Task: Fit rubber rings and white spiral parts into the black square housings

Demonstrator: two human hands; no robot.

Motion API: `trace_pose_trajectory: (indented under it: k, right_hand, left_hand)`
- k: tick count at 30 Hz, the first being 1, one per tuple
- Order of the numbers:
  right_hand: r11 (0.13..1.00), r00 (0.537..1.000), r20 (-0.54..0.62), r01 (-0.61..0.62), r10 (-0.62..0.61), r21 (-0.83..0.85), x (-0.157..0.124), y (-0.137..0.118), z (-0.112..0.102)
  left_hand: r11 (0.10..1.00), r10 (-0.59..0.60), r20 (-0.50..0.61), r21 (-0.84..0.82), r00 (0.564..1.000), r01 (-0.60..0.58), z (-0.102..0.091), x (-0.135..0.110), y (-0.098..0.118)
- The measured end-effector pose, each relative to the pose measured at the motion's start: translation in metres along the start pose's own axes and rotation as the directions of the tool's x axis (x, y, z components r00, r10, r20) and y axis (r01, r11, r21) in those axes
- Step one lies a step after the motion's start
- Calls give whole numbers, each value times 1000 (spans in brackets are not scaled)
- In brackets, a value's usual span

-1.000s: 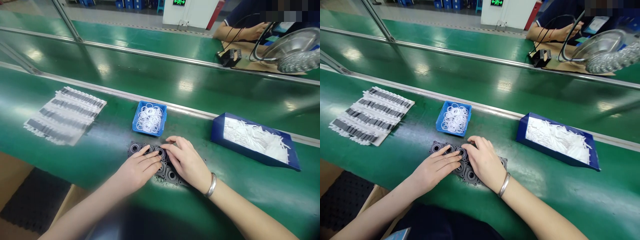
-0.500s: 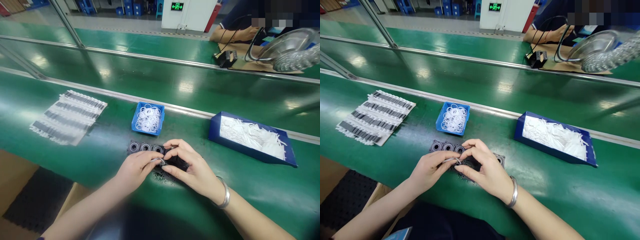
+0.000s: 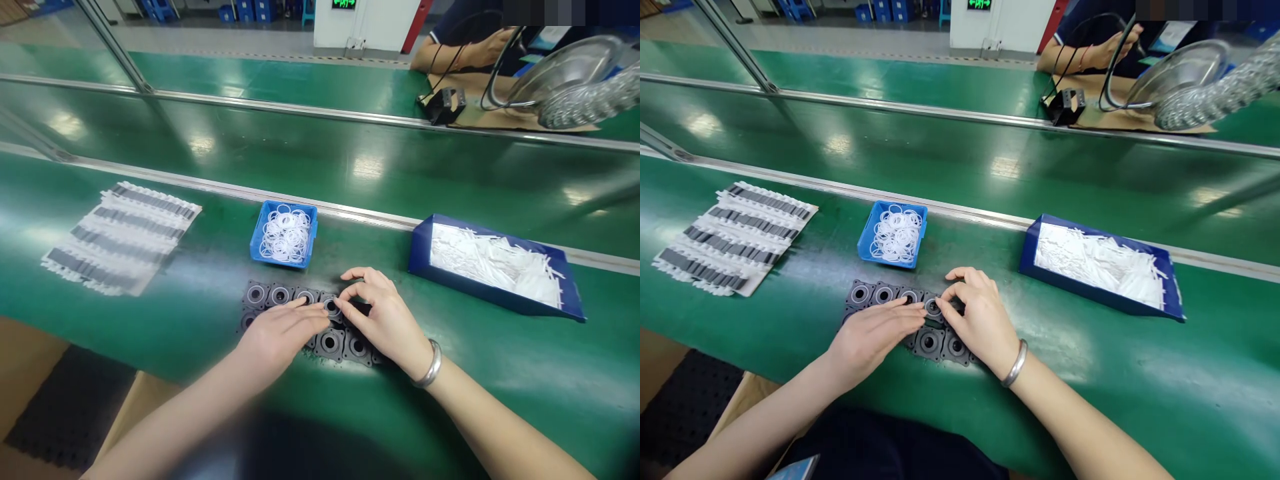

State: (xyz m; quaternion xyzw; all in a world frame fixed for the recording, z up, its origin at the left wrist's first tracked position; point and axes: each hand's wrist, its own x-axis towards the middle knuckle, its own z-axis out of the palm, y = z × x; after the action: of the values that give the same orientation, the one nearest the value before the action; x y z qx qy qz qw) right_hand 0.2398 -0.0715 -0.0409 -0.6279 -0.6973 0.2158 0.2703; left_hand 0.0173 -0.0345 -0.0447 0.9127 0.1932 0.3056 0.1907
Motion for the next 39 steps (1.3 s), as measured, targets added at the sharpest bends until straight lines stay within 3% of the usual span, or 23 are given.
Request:
trace_pose_trajectory:
  k: [4,8,13,16,18,19,21,23,25,27,35,39]
  right_hand:
    - [997,998,-32,57,-58,-43,-1,0,3]
    - [985,986,-47,153,-157,-77,-8,3,3]
    - [922,948,-17,305,-318,-238,-19,7,4]
    - [936,951,-10,301,-308,-181,-20,3,-5]
    - [970,969,-66,237,-240,-53,-19,-3,-15]
    - [978,975,-93,205,-202,25,-19,-7,-20]
    - [972,983,-100,167,-152,164,-19,-15,-25]
    - [957,989,-55,147,-138,250,-21,-20,-25]
    - [950,993,-41,121,-114,287,-22,-22,-19]
    - [952,995,-56,90,-77,294,-24,-22,-13]
    - [964,991,-132,51,-17,261,-30,-14,-12]
    - [963,990,-137,57,-20,265,-32,-12,-17]
  left_hand:
    - [972,147,105,167,983,-163,7,7,3]
    - [941,198,157,247,968,-232,8,7,3]
    - [936,216,220,232,951,-266,11,2,1]
    - [987,114,154,99,982,-130,7,5,3]
    - [983,-139,64,-111,988,146,2,11,8]
    - [912,-314,57,-261,948,317,-2,15,11]
    - [608,-594,172,-543,786,579,-8,23,18]
    - [285,-668,351,-693,656,662,-10,30,24]
    - [109,-646,449,-746,617,657,-9,34,28]
    - [46,-627,476,-767,616,640,-6,34,29]
    - [207,-598,377,-780,707,591,12,30,31]
    - [264,-624,358,-740,695,619,17,31,32]
